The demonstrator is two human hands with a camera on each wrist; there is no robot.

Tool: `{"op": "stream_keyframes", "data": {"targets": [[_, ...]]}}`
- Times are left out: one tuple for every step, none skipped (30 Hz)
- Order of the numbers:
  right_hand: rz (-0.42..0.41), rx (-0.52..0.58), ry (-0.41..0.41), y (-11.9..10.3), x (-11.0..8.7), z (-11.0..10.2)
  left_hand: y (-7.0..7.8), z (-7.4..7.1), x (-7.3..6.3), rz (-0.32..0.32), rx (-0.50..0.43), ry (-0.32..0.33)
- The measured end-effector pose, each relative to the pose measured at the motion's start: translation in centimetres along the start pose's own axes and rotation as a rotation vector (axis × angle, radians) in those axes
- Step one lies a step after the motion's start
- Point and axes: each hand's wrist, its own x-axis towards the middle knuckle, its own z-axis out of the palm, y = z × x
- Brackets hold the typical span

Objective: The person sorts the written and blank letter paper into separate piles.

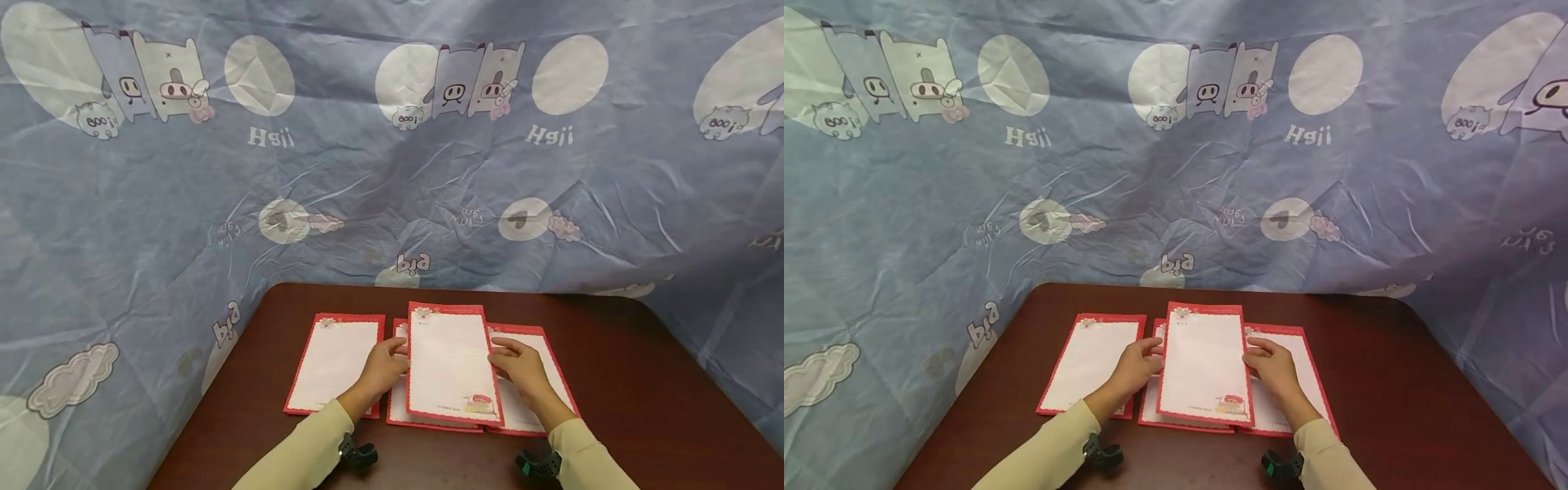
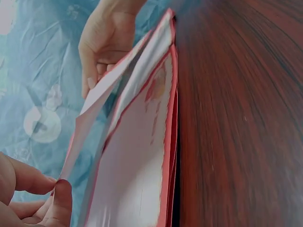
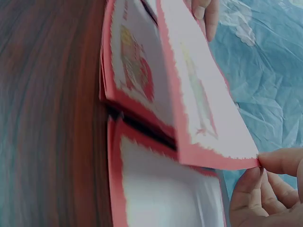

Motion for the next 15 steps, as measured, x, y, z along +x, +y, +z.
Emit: {"op": "stream_keyframes", "data": {"targets": [[0.005, -0.005, 0.004, 0.0, -0.1, -0.3, 0.0, 0.3, 0.1, 0.006, 0.011, -0.005], [0.009, -0.006, 0.007, 0.0, -0.1, -0.7, 0.1, 0.6, 0.2, 0.014, 0.024, -0.008], [0.012, -0.014, 0.01, 0.0, -0.1, -1.0, 0.1, 0.9, 0.4, 0.019, 0.034, -0.012], [0.014, -0.022, 0.012, -0.1, -0.2, -1.4, 0.2, 1.2, 0.5, 0.025, 0.052, -0.012], [0.014, -0.031, 0.014, -0.1, -0.3, -1.7, 0.2, 1.5, 0.6, 0.028, 0.066, -0.013], [0.013, -0.041, 0.014, -0.1, -0.3, -2.1, 0.2, 1.8, 0.8, 0.033, 0.078, -0.011], [0.017, -0.052, 0.017, 0.0, -0.4, -2.5, 0.2, 2.2, 0.9, 0.038, 0.09, -0.011], [0.022, -0.066, 0.017, 0.1, -0.5, -2.9, 0.2, 2.6, 1.0, 0.043, 0.091, -0.011], [0.028, -0.082, 0.02, 0.1, -0.7, -3.4, 0.2, 3.0, 1.2, 0.046, 0.09, -0.012], [0.036, -0.097, 0.021, 0.3, -0.8, -3.8, 0.2, 3.4, 1.3, 0.044, 0.096, -0.015], [0.046, -0.106, 0.024, 0.4, -0.9, -4.3, 0.2, 3.8, 1.5, 0.039, 0.092, -0.024], [0.056, -0.118, 0.027, 0.5, -1.0, -4.7, 0.2, 4.3, 1.6, 0.039, 0.09, -0.03], [0.063, -0.124, 0.028, 0.7, -1.0, -5.2, 0.3, 4.6, 1.8, 0.04, 0.091, -0.037], [0.069, -0.133, 0.03, 0.8, -1.0, -5.6, 0.3, 5.0, 1.9, 0.04, 0.093, -0.041], [0.076, -0.139, 0.035, 0.9, -1.0, -6.0, 0.4, 5.4, 2.1, 0.037, 0.097, -0.045]]}}
